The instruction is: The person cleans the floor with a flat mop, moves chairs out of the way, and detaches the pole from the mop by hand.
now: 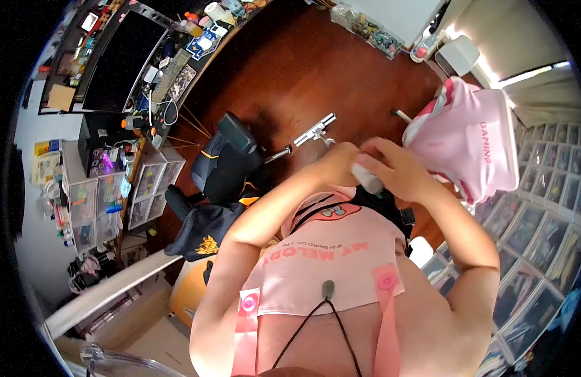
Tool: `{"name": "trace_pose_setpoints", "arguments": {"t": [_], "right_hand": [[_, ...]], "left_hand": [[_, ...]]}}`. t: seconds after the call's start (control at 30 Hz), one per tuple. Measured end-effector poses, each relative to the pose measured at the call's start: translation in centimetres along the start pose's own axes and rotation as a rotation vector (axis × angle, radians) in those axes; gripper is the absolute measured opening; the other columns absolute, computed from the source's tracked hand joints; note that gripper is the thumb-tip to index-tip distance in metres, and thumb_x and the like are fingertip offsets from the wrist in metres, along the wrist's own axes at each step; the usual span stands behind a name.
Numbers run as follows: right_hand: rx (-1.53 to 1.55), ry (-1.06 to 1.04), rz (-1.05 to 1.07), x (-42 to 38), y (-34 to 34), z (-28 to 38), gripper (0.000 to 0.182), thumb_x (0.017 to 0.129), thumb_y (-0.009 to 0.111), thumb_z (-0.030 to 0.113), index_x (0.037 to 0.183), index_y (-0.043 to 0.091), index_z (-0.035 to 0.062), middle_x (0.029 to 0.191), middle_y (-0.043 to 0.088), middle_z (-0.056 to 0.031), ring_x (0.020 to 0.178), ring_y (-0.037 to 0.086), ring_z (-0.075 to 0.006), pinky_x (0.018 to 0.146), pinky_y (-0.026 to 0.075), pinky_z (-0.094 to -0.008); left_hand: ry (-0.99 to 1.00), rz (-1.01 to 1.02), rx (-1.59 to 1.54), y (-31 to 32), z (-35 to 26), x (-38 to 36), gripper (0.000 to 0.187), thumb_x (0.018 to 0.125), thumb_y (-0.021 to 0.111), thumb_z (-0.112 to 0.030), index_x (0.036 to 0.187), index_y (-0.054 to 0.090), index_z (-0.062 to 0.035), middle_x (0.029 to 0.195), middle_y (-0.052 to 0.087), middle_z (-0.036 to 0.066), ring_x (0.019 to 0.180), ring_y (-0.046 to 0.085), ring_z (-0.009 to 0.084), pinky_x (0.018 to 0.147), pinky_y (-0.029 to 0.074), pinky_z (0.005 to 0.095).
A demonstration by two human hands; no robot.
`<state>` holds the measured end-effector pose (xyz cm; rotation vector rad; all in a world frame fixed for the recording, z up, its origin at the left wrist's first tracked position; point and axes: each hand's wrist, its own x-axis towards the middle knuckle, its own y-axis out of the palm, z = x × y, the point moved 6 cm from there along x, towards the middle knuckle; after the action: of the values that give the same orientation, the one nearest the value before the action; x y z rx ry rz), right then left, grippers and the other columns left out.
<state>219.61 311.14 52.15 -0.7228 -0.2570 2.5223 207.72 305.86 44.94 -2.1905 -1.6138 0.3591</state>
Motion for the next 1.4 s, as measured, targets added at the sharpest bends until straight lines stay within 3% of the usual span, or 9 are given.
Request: {"name": "trace_pose_setpoints", "arguments": {"t": [0.2,0.4,0.5,0.77,1.0,1.1,1.2,1.27,1.4], "right_hand": [[0.144,0.274,0.044,-8.4,7.1,-2.9,0.044,0.086,0.076,0.005,0.127,0.062,0.0001,0.099,0.072,-0.0070,0.077,0.067,-0.0084,0.067,0.054,-0.0269],[-0.728,0.517,-0.058,-14.2,13.0,-8.5,0.057,0.085,0.063,0.008,0.141,0.055,0.0004,0.103,0.071,-0.0306,0.093,0.071,-0.0427,0.084,0.056,-0.0504],[-0.536,0.597,-0.289,-15.0,11.1,-10.3,0.026,0.087,0.069,0.015,0.109,0.074,0.0010,0.086,0.072,-0.0253,0.084,0.071,-0.0435,0.079,0.058,-0.0508],[-0.635,0.625,-0.280,-19.8,15.2,-27.4,0.047,0.085,0.077,0.022,0.130,0.069,0.0112,0.085,0.072,-0.0198,0.071,0.070,-0.0415,0.065,0.056,-0.0502],[-0.417,0.544,-0.395,-6.4,17.2,-37.4,0.044,0.085,0.080,0.024,0.126,0.072,0.0094,0.075,0.069,-0.0226,0.064,0.068,-0.0406,0.060,0.055,-0.0500],[-0.486,0.390,-0.425,5.9,18.1,-42.2,0.052,0.090,0.075,0.041,0.137,0.065,0.0207,0.083,0.073,-0.0152,0.068,0.071,-0.0370,0.061,0.057,-0.0498],[-0.391,0.294,-0.393,17.9,18.6,-42.3,0.048,0.096,0.067,0.040,0.134,0.065,0.0120,0.084,0.073,-0.0180,0.074,0.072,-0.0390,0.072,0.057,-0.0516],[-0.335,0.323,-0.265,23.0,18.8,-43.1,0.046,0.097,0.065,0.039,0.130,0.064,0.0067,0.088,0.074,-0.0197,0.079,0.071,-0.0415,0.081,0.056,-0.0541],[-0.309,0.375,-0.212,21.1,16.6,-45.8,0.034,0.098,0.063,0.035,0.118,0.065,0.0068,0.087,0.074,-0.0196,0.077,0.072,-0.0427,0.075,0.057,-0.0549]], "left_hand": [[0.145,0.361,0.147,10.0,8.7,-3.8,0.021,0.076,0.074,-0.034,0.078,0.072,-0.0131,0.079,0.072,0.015,0.075,0.069,0.0384,0.067,0.054,0.0503],[0.036,0.477,0.212,18.5,16.4,-4.9,0.020,0.070,0.069,-0.029,0.077,0.077,-0.0125,0.083,0.073,0.017,0.082,0.071,0.0397,0.076,0.057,0.0515],[-0.107,0.621,0.142,22.2,16.5,-4.0,0.020,0.072,0.068,-0.029,0.076,0.077,-0.0117,0.084,0.074,0.018,0.083,0.072,0.0394,0.076,0.058,0.0501],[0.194,0.642,0.297,31.3,21.6,-5.0,0.012,0.072,0.071,-0.031,0.071,0.076,-0.0191,0.072,0.073,0.008,0.073,0.073,0.0303,0.068,0.057,0.0476],[0.086,0.510,0.342,28.6,37.0,-3.1,0.012,0.072,0.071,-0.028,0.077,0.079,-0.0214,0.075,0.075,0.004,0.074,0.074,0.0288,0.065,0.056,0.0444],[-0.154,0.281,0.534,21.1,46.8,-0.6,0.013,0.081,0.068,-0.029,0.084,0.080,-0.0290,0.084,0.074,0.002,0.089,0.071,0.0266,0.081,0.056,0.0422],[-0.637,0.520,1.017,15.2,56.4,0.8,0.024,0.090,0.062,-0.029,0.106,0.079,-0.0253,0.116,0.072,0.000,0.126,0.057,0.0216,0.109,0.043,0.0454],[-0.762,0.589,1.215,12.4,57.9,2.0,0.035,0.098,0.058,-0.031,0.126,0.071,-0.0139,0.141,0.061,0.002,0.140,0.047,0.0228,0.122,0.031,0.0470],[-0.778,0.600,1.161,14.7,54.0,5.7,0.032,0.097,0.059,-0.033,0.122,0.074,-0.0205,0.127,0.070,0.003,0.137,0.050,0.0231,0.118,0.034,0.0447]]}}
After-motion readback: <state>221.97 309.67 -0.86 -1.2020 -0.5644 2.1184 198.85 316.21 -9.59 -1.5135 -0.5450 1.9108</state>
